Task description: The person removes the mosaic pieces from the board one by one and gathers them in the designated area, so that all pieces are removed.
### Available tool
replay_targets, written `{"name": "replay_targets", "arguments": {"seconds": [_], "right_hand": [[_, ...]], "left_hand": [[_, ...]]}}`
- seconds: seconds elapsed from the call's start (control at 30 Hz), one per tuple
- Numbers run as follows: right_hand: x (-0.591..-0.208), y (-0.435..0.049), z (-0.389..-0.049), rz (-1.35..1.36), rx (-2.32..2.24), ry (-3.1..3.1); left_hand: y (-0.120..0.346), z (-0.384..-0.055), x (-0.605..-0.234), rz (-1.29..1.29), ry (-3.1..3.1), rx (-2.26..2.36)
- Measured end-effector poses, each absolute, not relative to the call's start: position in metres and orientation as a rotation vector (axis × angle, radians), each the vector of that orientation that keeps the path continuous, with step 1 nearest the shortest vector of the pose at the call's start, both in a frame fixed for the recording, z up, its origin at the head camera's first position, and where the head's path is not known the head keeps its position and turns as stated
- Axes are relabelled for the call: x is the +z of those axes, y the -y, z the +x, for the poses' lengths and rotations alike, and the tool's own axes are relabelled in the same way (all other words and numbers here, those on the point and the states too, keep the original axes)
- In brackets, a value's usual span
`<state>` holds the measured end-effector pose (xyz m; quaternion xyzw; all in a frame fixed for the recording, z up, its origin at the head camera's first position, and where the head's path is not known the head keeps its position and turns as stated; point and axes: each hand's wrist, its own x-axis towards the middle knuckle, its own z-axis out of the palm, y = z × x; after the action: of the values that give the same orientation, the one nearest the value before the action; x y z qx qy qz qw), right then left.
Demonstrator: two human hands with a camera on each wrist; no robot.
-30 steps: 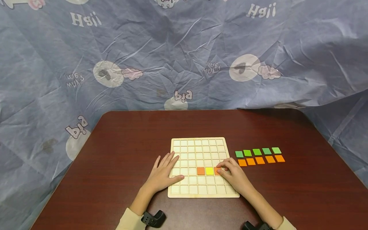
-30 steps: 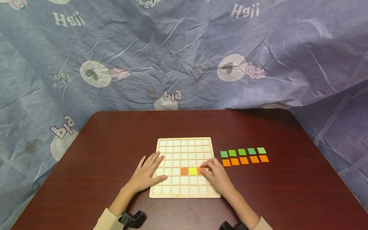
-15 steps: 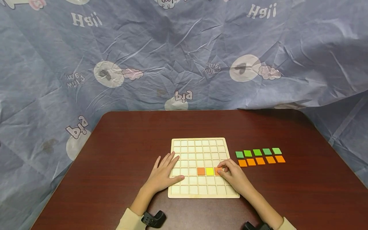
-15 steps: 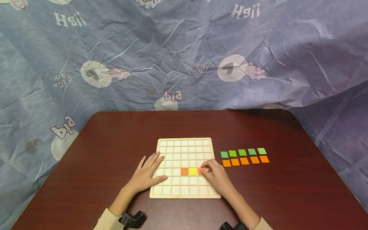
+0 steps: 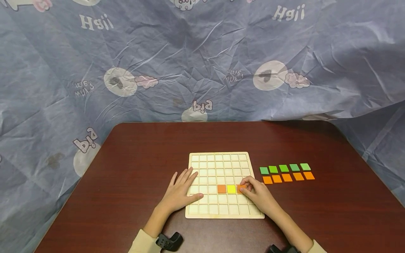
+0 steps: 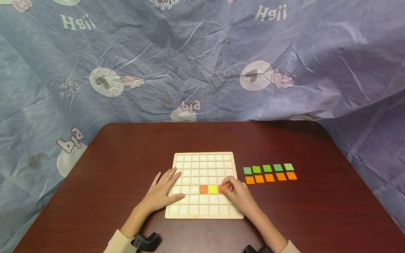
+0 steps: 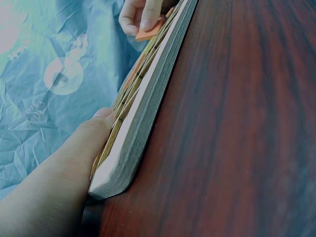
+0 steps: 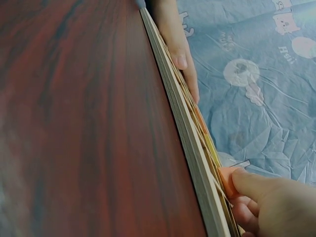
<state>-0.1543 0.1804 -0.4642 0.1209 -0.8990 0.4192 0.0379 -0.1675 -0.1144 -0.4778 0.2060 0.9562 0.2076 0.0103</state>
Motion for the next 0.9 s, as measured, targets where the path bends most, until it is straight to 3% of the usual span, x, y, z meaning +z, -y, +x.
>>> {"name": "replay_targets", "arguments": {"seconds": [0.9], "right_hand": [[-0.457,-0.263,-0.145,0.187,1.036,2.896]], "left_hand": [[0.114,-0.168,-0.476,0.640,-2.979,0.648]]}}
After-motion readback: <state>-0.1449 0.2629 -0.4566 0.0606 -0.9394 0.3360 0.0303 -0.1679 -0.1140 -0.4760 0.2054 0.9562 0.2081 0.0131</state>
